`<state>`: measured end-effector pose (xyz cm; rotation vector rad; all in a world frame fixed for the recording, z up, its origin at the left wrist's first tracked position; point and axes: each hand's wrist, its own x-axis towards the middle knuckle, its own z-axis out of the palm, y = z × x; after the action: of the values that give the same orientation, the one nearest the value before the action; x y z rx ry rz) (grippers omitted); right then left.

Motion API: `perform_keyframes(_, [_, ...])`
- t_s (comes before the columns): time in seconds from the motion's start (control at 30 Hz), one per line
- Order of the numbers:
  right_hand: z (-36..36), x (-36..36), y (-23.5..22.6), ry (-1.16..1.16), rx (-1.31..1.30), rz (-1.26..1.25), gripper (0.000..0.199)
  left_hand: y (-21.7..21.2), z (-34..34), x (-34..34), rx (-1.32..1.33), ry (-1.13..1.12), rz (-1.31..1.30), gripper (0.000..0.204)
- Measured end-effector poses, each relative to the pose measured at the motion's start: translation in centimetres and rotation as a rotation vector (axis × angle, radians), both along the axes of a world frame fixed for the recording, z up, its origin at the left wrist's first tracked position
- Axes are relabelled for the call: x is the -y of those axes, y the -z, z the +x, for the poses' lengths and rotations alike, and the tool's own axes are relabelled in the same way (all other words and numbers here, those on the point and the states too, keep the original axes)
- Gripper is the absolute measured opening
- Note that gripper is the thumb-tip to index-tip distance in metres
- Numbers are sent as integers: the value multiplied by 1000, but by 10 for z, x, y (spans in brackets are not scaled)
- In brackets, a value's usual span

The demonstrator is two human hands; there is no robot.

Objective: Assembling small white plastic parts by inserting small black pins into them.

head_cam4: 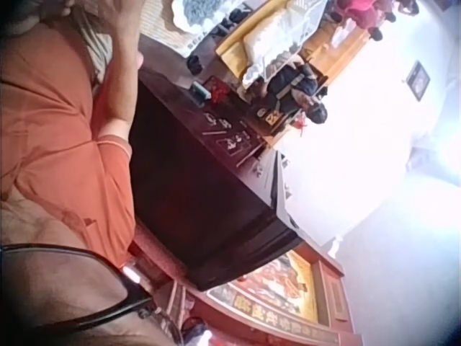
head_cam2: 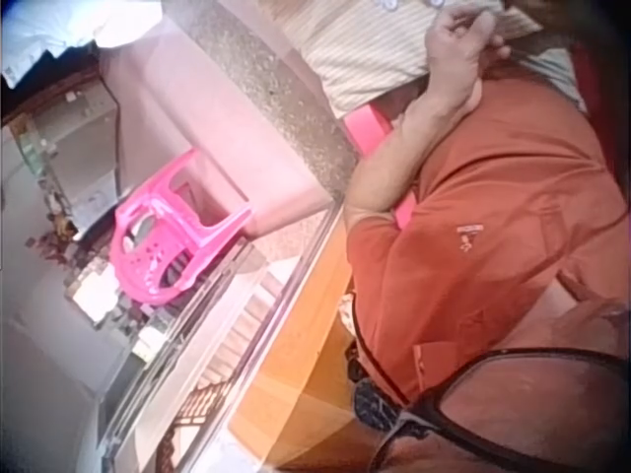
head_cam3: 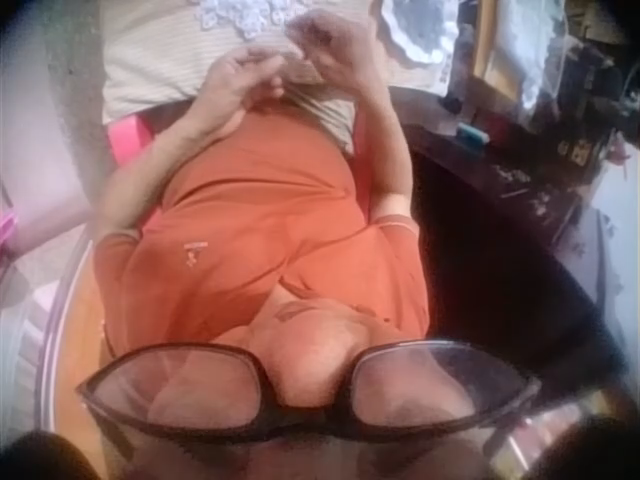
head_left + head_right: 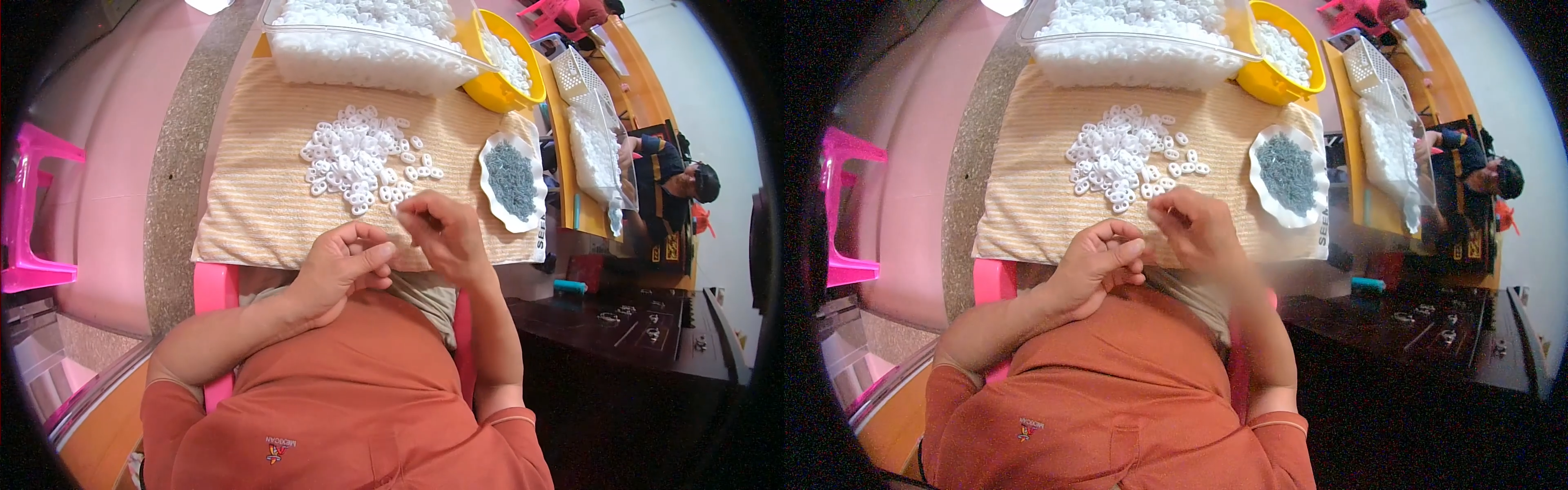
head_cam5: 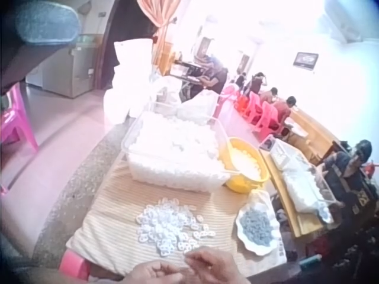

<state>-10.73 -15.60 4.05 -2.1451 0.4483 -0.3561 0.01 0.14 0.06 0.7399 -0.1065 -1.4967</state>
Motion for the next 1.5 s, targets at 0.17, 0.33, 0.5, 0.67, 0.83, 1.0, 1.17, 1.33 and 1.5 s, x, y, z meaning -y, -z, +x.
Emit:
perform_keyframes(0.17, [-19,-18,-2,5,-19,352,9,-6,-4,1,32,-94,-10,14])
perform_keyframes(0.33, [-23,-22,8,-28,63,511,10,-1,-3,0,27,-64,-41,13])
perform_keyframes(0.5, [-24,-24,12,-29,70,609,12,1,-2,0,15,-66,-41,13])
perform_keyframes(0.67, [-28,-22,18,-105,140,508,15,3,0,-1,13,-24,-40,13])
perform_keyframes(0.83, [-31,-23,18,-115,125,436,17,4,3,-1,-9,34,-21,10])
perform_keyframes(1.0, [-28,-26,15,-113,239,16,19,-3,3,0,-28,39,0,10])
perform_keyframes(1.17, [-29,-34,7,-75,218,-100,18,-3,4,0,-38,38,1,10])
perform_keyframes(1.33, [-32,-34,4,-63,213,-64,16,-3,3,-1,-38,70,-28,11])
perform_keyframes(1.5, [-38,-23,-2,-66,164,-33,16,-3,2,-2,-11,106,-59,19])
